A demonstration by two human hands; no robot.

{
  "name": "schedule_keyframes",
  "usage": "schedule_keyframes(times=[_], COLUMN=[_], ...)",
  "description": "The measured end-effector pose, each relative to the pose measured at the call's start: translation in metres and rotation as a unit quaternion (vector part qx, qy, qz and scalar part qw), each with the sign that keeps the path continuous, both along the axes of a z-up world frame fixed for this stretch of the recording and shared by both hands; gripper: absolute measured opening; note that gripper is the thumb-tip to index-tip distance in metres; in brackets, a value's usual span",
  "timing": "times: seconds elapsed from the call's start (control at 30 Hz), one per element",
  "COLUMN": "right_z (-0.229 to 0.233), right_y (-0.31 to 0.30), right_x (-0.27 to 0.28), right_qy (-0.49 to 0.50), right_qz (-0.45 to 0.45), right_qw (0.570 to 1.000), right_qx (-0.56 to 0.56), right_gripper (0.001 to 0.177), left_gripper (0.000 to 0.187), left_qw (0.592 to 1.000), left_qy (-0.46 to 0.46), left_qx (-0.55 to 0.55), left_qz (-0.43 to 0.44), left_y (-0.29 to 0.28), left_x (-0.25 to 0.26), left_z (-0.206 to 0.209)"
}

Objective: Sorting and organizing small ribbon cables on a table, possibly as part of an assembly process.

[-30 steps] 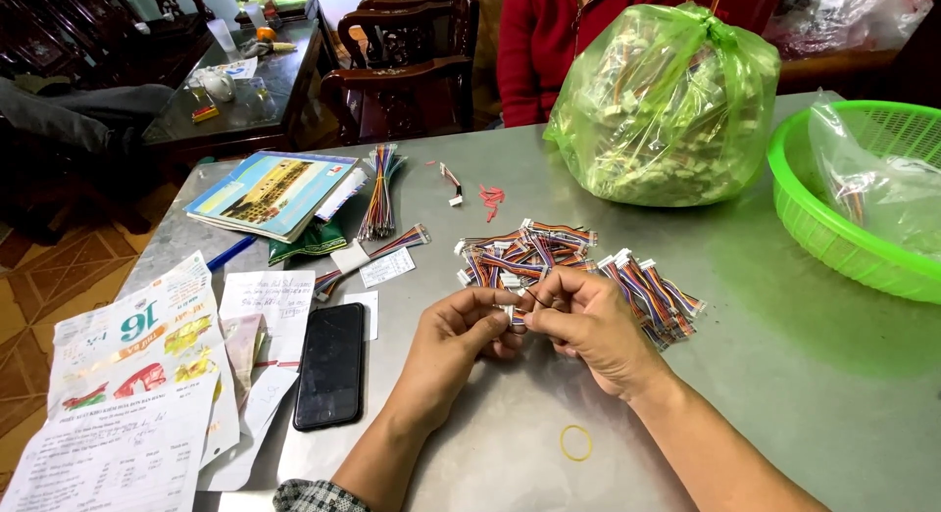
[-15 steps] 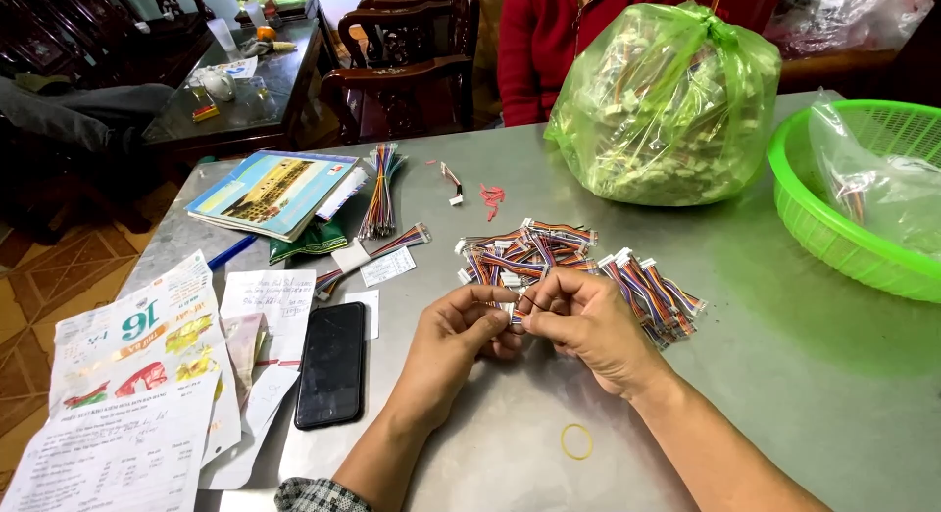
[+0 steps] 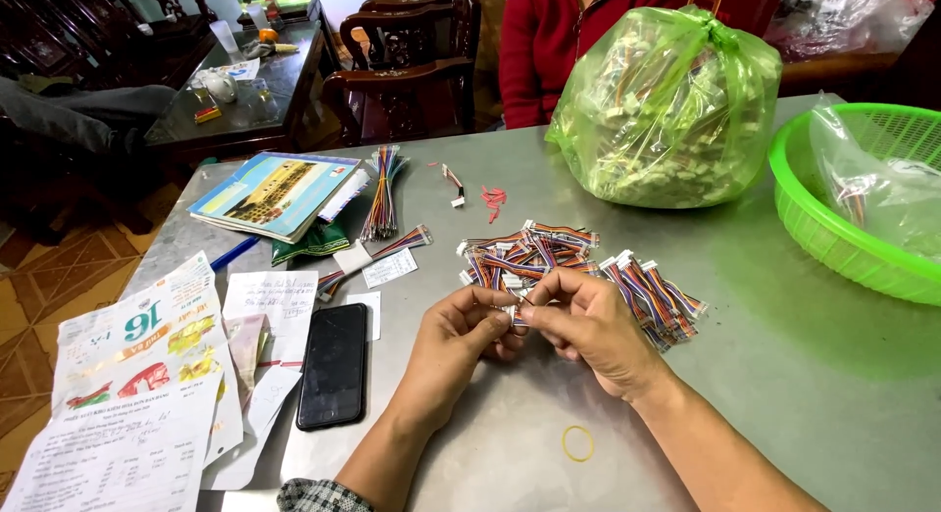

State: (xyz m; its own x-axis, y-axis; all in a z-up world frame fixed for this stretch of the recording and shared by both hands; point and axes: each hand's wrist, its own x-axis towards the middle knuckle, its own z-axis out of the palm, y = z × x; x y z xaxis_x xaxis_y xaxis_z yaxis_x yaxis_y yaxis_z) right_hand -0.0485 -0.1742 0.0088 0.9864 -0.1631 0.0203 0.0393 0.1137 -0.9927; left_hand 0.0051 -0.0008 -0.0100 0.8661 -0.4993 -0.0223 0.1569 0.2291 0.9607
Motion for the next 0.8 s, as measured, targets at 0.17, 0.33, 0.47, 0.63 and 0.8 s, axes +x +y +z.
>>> schedule_keyframes(times=[0.17,0.33,0.47,0.63,0.8], right_z=[0.0019,0.0055,0.0029,-0.0015,0.0024], right_y=[0.0002,0.0024,0.0016,0.0008,0.0014], right_x=[-0.0003,-0.0021,-0.0006,0.0012,-0.0012], right_qy=[-0.012,-0.004,0.002,-0.006,0.004], right_qz=[-0.009,-0.02,-0.028,-0.024,-0.022], right_qw=[1.0,0.999,0.999,0.999,0.999], right_qx=[-0.017,-0.027,-0.037,-0.031,-0.036], right_gripper=[0.011,0.013,0.015,0.014,0.016], left_gripper=[0.014,0.014,0.013,0.013,0.015], left_qw=[1.0,1.0,1.0,1.0,1.0], left_qy=[0.007,0.007,0.007,0.006,-0.003], left_qx=[-0.001,0.011,0.008,0.0,0.01], left_qz=[-0.003,-0.005,-0.007,-0.006,-0.005], left_y=[-0.0003,-0.0001,-0.0005,-0.0005,-0.0005], left_x=[-0.0015,-0.0031,-0.0028,-0.0012,-0.0019], left_z=[0.0027,0.0052,0.0044,0.0018,0.0014])
